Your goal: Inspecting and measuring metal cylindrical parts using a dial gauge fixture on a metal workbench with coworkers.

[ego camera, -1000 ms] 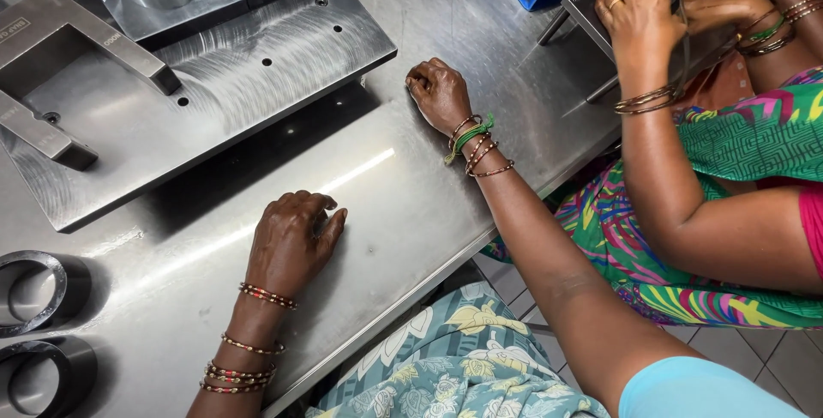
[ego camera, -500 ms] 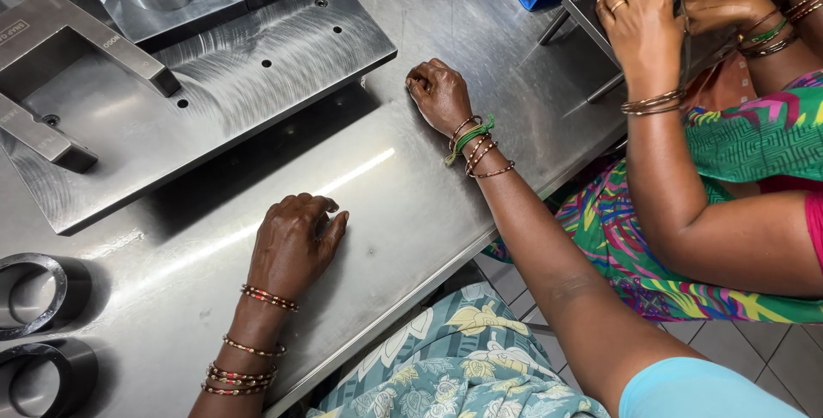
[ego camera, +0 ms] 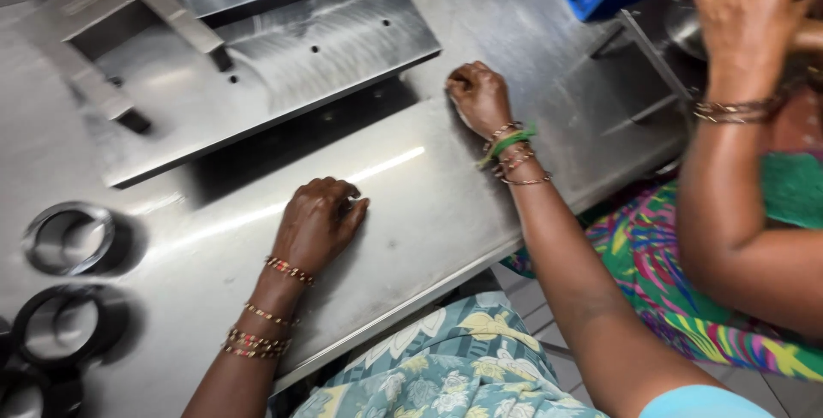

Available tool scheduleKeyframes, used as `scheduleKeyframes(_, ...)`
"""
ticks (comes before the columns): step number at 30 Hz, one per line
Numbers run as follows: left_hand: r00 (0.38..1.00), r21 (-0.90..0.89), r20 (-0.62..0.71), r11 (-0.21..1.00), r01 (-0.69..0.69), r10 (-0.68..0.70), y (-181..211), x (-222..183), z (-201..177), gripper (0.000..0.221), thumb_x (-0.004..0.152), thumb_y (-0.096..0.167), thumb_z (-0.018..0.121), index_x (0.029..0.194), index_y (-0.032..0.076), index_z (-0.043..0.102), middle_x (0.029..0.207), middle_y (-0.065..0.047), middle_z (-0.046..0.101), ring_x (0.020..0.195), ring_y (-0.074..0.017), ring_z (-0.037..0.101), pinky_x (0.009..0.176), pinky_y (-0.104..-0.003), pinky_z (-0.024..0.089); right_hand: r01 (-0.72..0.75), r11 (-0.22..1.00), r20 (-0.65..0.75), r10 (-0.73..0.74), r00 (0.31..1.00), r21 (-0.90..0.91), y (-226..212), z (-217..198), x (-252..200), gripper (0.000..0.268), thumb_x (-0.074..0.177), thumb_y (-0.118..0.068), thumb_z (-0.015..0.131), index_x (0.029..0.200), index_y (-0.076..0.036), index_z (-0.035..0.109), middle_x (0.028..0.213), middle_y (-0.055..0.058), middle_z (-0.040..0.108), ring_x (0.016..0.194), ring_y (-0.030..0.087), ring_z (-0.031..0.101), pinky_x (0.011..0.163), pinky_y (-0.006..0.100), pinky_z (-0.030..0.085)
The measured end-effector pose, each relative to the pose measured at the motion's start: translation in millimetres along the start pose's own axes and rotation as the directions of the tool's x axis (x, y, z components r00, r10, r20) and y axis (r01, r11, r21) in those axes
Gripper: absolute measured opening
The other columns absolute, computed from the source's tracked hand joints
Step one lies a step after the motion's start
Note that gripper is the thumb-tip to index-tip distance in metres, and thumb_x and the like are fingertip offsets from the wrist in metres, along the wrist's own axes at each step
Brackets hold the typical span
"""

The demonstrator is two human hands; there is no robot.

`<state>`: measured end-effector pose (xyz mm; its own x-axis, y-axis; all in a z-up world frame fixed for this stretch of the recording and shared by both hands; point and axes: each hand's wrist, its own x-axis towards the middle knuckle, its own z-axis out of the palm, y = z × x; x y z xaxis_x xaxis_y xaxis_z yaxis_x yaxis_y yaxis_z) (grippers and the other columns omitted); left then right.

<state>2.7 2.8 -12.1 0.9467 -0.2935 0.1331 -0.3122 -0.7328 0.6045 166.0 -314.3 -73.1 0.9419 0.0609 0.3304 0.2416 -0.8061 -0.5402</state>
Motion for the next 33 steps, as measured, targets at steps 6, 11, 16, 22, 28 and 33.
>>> scheduleKeyframes(6,1.0,-0.038,-0.006,0.999,0.029,-0.03,0,4,-3,0.023,0.09,0.024,0.072,0.086,0.002,0.076,0.082,-0.013,0.075,0.08,-0.0277,0.069,0.076,-0.041,0.056,0.01,0.999,0.067,-0.008,0.998,-0.031,-15,-17,-1,0.013,0.094,-0.018,0.073,0.098,-0.006,0.077,0.095,0.008,0.072,0.081,0.02,0.07,0.077,0.035,0.057)
scheduleKeyframes(11,0.999,-0.035,-0.03,0.999,0.026,-0.027,-8,4,-1,0.021,0.089,0.023,0.073,0.086,0.002,0.076,0.084,-0.014,0.074,0.084,-0.0285,0.068,0.078,-0.041,0.055,0.01,0.999,0.103,-0.007,0.995,-0.03,-19,-20,-7,0.015,0.093,-0.019,0.074,0.098,-0.005,0.077,0.095,0.009,0.071,0.08,0.022,0.07,0.076,0.036,0.057)
scheduleKeyframes(16,0.998,-0.032,-0.069,0.999,-0.008,0.006,-14,4,3,0.021,0.088,0.023,0.074,0.087,0.002,0.075,0.084,-0.012,0.072,0.087,-0.0284,0.067,0.08,-0.041,0.055,0.127,0.988,0.01,-0.126,0.992,-0.091,-55,-28,-25,0.013,0.096,-0.014,0.072,0.105,-0.004,0.074,0.098,0.012,0.068,0.088,0.024,0.068,0.082,0.038,0.056)
scheduleKeyframes(22,0.998,-0.04,-0.063,0.999,0.007,-0.009,-12,3,2,0.021,0.088,0.023,0.074,0.086,0.003,0.075,0.082,-0.011,0.072,0.085,-0.027,0.066,0.079,-0.04,0.054,0.177,0.94,-0.234,-0.25,0.94,-0.291,-60,-37,-57,0.033,0.094,-0.019,0.074,0.122,-0.003,0.068,0.113,0.016,0.064,0.111,0.032,0.06,0.101,0.049,0.045)
scheduleKeyframes(28,0.992,-0.06,-0.118,0.997,-0.043,0.036,-18,3,5,0.021,0.089,0.023,0.074,0.088,0.002,0.074,0.082,-0.012,0.071,0.085,-0.0283,0.066,0.078,-0.042,0.054,-0.05,0.885,-0.223,-0.062,0.973,-0.462,-45,-50,-114,0.05,0.09,-0.03,0.081,0.122,0.005,0.064,0.116,0.019,0.068,0.109,0.034,0.062,0.1,0.056,0.041)
scheduleKeyframes(33,0.982,-0.038,-0.184,0.998,-0.048,0.041,-26,2,5,0.02,0.089,0.023,0.073,0.087,0.003,0.075,0.08,-0.011,0.071,0.084,-0.0274,0.066,0.078,-0.04,0.055,0.0,0.903,-0.241,-0.115,0.964,-0.43,19,-36,-108,0.043,0.086,-0.023,0.085,0.113,0.007,0.071,0.113,0.021,0.071,0.105,0.037,0.065,0.096,0.05,0.048)
